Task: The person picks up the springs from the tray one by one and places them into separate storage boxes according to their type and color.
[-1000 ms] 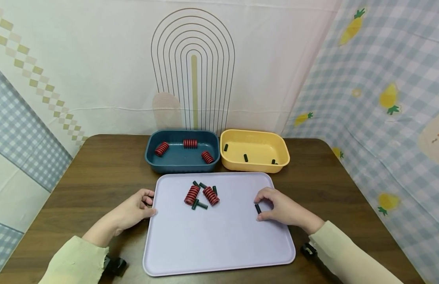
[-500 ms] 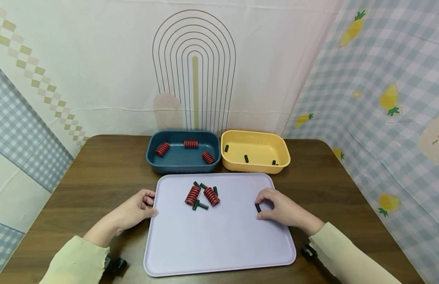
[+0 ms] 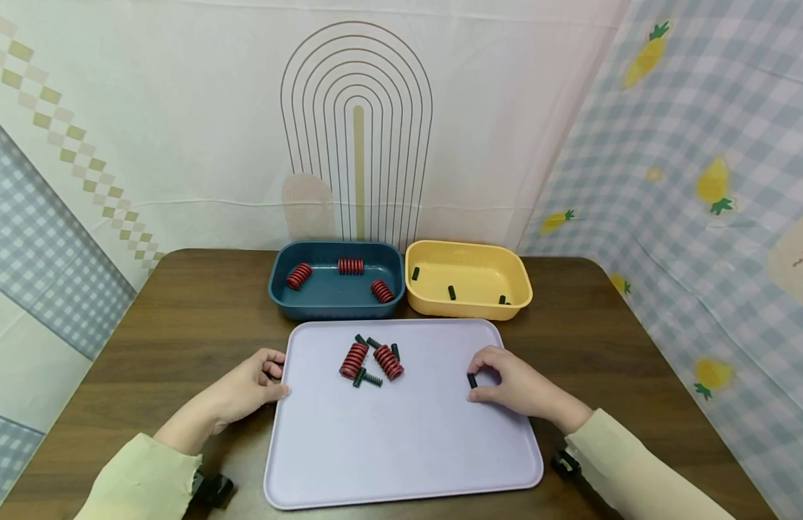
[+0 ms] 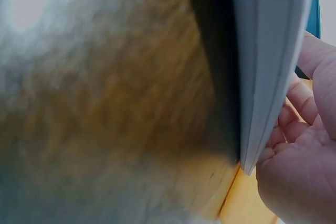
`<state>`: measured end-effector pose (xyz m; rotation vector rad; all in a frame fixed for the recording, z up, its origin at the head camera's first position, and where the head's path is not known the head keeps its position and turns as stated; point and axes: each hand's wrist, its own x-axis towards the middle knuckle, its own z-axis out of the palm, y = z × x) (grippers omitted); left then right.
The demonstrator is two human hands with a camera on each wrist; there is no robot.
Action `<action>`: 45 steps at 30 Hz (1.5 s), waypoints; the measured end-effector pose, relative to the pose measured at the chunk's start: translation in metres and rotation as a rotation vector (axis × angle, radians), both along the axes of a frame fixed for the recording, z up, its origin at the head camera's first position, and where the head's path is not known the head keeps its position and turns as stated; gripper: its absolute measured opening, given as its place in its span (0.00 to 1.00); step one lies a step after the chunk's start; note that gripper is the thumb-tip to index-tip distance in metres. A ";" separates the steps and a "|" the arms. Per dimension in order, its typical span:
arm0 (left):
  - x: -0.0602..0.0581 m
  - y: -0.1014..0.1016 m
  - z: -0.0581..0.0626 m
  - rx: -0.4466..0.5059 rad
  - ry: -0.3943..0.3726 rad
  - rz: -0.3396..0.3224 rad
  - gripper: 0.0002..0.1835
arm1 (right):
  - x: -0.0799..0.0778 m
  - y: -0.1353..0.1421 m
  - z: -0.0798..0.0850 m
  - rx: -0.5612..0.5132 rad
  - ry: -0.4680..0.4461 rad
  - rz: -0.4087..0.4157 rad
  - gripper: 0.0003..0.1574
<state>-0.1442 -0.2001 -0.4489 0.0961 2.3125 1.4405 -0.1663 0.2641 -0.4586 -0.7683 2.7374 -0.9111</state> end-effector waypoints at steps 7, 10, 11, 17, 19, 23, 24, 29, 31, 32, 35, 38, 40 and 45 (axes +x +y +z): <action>0.000 0.001 0.003 0.001 -0.012 0.005 0.29 | 0.001 -0.004 0.007 0.005 -0.057 -0.083 0.19; 0.000 0.002 0.003 0.005 -0.023 0.013 0.29 | -0.002 -0.004 0.013 -0.011 -0.101 -0.132 0.19; 0.000 0.002 0.003 0.006 -0.022 0.008 0.29 | -0.003 -0.004 0.014 -0.019 -0.107 -0.145 0.19; 0.000 0.001 0.002 -0.001 -0.023 0.010 0.29 | -0.013 -0.003 0.024 -0.063 -0.064 -0.204 0.20; 0.000 0.001 0.001 -0.002 -0.024 0.017 0.29 | -0.017 -0.003 0.028 -0.089 -0.040 -0.224 0.20; -0.001 0.001 0.000 0.002 -0.021 0.015 0.29 | -0.029 -0.002 0.036 -0.129 0.026 -0.274 0.20; -0.001 0.001 0.000 0.002 -0.020 0.016 0.29 | -0.032 -0.002 0.038 -0.140 0.042 -0.290 0.20; -0.001 0.000 0.000 -0.001 -0.021 0.017 0.29 | -0.050 -0.002 0.046 -0.224 0.112 -0.376 0.23; -0.001 0.000 0.000 -0.002 -0.021 0.018 0.29 | -0.057 -0.003 0.048 -0.248 0.117 -0.418 0.24; -0.001 0.000 0.000 -0.002 -0.022 0.018 0.29 | -0.060 -0.004 0.049 -0.254 0.114 -0.437 0.24; -0.001 0.000 0.000 0.001 -0.025 0.018 0.29 | -0.067 -0.006 0.049 -0.249 0.097 -0.482 0.24; -0.001 0.000 -0.001 0.005 -0.023 0.018 0.29 | -0.073 -0.008 0.049 -0.240 0.086 -0.510 0.24; -0.001 0.000 -0.001 0.006 -0.021 0.017 0.29 | -0.076 -0.009 0.048 -0.236 0.081 -0.518 0.25; -0.001 0.000 0.001 0.001 -0.017 0.016 0.28 | -0.082 -0.012 0.046 -0.221 0.068 -0.529 0.25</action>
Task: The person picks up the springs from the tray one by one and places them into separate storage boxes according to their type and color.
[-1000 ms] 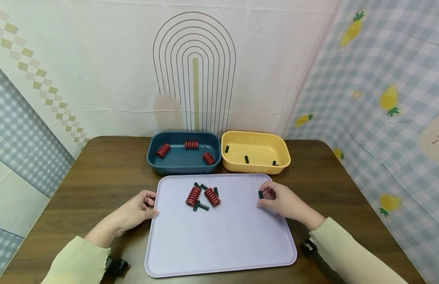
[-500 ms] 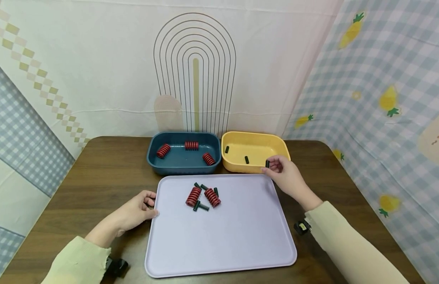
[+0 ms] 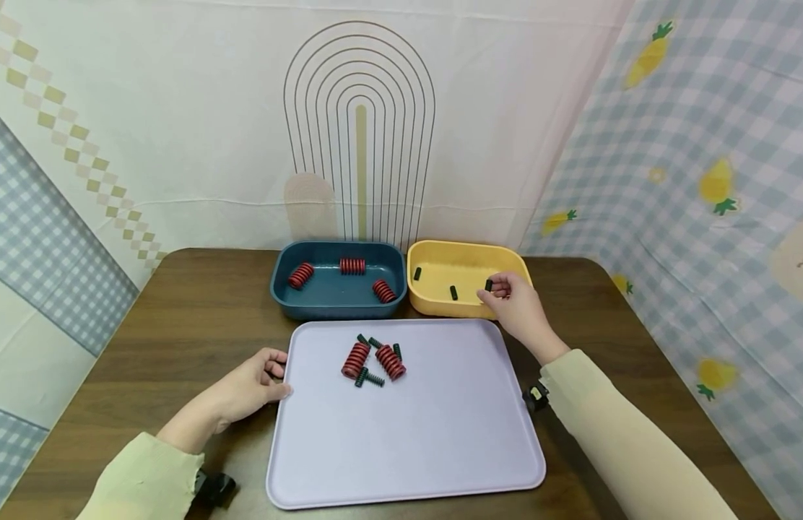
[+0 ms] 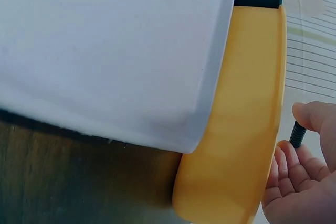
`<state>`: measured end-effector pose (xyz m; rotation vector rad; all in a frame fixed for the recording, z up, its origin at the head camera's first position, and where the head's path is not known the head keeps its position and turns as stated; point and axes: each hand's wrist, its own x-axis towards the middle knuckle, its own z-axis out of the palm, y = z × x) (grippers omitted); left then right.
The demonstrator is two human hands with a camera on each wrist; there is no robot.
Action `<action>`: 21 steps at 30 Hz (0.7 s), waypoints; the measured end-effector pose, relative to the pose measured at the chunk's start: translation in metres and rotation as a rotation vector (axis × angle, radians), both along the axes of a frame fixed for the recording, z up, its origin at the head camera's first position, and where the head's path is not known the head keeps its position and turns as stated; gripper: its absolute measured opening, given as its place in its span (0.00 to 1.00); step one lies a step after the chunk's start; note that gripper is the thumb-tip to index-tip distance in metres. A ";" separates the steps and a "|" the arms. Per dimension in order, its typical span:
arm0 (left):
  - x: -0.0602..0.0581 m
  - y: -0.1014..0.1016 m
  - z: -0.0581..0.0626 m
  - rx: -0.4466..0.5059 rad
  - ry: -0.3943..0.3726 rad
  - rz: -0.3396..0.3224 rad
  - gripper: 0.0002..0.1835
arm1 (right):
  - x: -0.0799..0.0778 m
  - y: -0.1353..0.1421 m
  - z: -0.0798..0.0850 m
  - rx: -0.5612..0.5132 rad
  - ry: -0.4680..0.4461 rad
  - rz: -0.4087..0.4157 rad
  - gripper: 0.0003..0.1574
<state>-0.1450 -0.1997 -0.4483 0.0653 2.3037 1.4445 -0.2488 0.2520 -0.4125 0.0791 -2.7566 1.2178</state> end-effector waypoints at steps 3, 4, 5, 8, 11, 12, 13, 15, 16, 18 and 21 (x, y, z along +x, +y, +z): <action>0.000 0.000 0.001 0.002 0.007 -0.006 0.29 | -0.001 0.000 -0.001 0.003 -0.012 -0.004 0.26; 0.000 0.000 0.001 0.002 0.009 -0.006 0.29 | -0.001 0.000 -0.001 0.004 -0.015 -0.004 0.26; 0.000 0.000 0.001 0.001 0.011 -0.007 0.29 | -0.002 0.001 -0.001 0.005 -0.018 -0.003 0.26; 0.000 0.001 0.001 0.001 0.013 -0.007 0.28 | -0.002 0.001 -0.002 0.003 -0.024 0.001 0.26; 0.001 0.001 0.001 -0.003 0.012 -0.008 0.28 | -0.002 0.001 -0.003 0.001 -0.026 0.005 0.27; 0.001 0.001 0.001 -0.003 0.010 -0.006 0.28 | -0.002 0.001 -0.003 0.000 -0.027 0.007 0.27; 0.001 0.001 0.001 -0.003 0.009 -0.005 0.28 | -0.002 0.001 -0.004 0.000 -0.027 0.008 0.27; 0.001 0.001 0.001 -0.002 0.007 -0.004 0.28 | -0.002 0.001 -0.004 -0.006 -0.028 0.011 0.28; 0.001 0.001 0.001 -0.002 0.007 -0.002 0.28 | -0.002 0.001 -0.004 -0.009 -0.030 0.013 0.28; 0.000 0.001 0.001 -0.003 0.003 0.006 0.28 | -0.002 0.001 -0.004 -0.016 -0.028 0.014 0.28; 0.001 0.000 0.000 -0.002 0.007 -0.001 0.28 | -0.002 0.001 -0.003 -0.013 -0.023 0.018 0.29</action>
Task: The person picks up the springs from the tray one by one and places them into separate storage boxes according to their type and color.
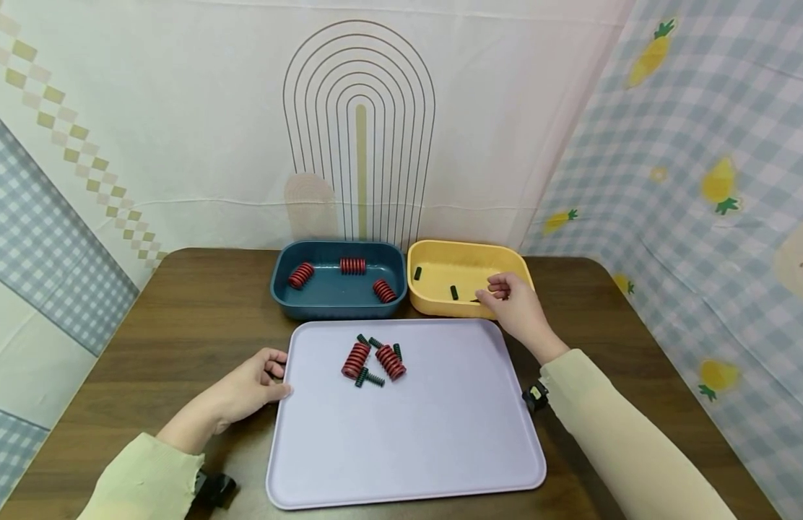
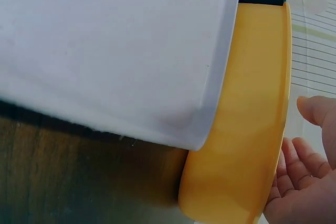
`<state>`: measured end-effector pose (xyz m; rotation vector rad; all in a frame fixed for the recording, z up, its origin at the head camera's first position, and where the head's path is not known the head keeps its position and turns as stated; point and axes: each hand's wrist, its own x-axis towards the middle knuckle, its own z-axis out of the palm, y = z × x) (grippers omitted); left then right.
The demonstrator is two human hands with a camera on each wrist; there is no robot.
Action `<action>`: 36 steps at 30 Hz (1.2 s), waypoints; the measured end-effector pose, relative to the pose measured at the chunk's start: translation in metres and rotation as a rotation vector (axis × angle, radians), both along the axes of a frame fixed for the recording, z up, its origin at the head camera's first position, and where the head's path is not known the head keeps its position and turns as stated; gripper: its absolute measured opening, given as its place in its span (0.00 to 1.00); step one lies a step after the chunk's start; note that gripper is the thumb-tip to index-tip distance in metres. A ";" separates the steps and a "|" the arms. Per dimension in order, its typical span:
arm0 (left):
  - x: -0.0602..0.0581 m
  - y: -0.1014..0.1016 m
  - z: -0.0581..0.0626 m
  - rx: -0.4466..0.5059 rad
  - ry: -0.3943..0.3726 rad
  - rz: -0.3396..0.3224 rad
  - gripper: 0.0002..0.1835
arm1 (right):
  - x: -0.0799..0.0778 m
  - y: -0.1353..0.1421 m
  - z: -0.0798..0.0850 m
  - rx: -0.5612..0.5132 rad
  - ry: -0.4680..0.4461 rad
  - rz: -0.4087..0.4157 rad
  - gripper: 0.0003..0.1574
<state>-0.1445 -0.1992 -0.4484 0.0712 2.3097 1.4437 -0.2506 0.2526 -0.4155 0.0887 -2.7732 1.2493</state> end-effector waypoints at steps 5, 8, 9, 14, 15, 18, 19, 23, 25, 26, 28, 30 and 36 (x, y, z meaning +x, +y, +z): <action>-0.001 0.000 -0.001 0.001 -0.006 0.003 0.28 | 0.002 0.001 0.001 0.012 0.017 0.013 0.31; -0.001 0.000 -0.001 0.001 -0.008 0.006 0.28 | 0.003 0.000 0.003 0.001 0.046 0.031 0.31; -0.001 0.000 -0.001 0.001 -0.007 0.005 0.28 | 0.004 0.000 0.004 -0.007 0.058 0.041 0.31; 0.001 0.000 0.001 0.002 0.001 -0.003 0.28 | 0.007 -0.007 0.009 -0.049 0.104 0.101 0.32; 0.001 0.000 0.001 0.002 0.000 -0.002 0.28 | 0.008 -0.009 0.010 -0.055 0.105 0.117 0.33; 0.001 0.000 0.001 0.000 -0.003 -0.002 0.28 | 0.011 -0.015 0.013 -0.068 0.088 0.157 0.34; 0.000 0.000 0.002 -0.001 -0.006 0.001 0.28 | 0.012 -0.018 0.013 -0.069 0.083 0.171 0.34; 0.001 0.000 0.002 -0.005 -0.009 0.004 0.28 | 0.017 -0.028 0.015 -0.068 0.059 0.224 0.35; 0.001 0.000 0.001 -0.005 -0.011 0.006 0.28 | 0.020 -0.034 0.015 -0.062 0.050 0.253 0.35; 0.001 0.000 0.001 -0.005 -0.012 0.006 0.28 | 0.022 -0.037 0.015 -0.057 0.046 0.269 0.35; 0.001 0.000 0.001 -0.004 -0.013 0.006 0.29 | 0.025 -0.042 0.015 -0.045 0.035 0.302 0.35; 0.001 0.000 0.001 -0.004 -0.013 0.005 0.29 | 0.028 -0.048 0.015 -0.033 0.017 0.333 0.36; 0.001 0.000 0.002 -0.004 -0.009 0.005 0.29 | 0.036 -0.064 0.013 -0.022 -0.039 0.407 0.39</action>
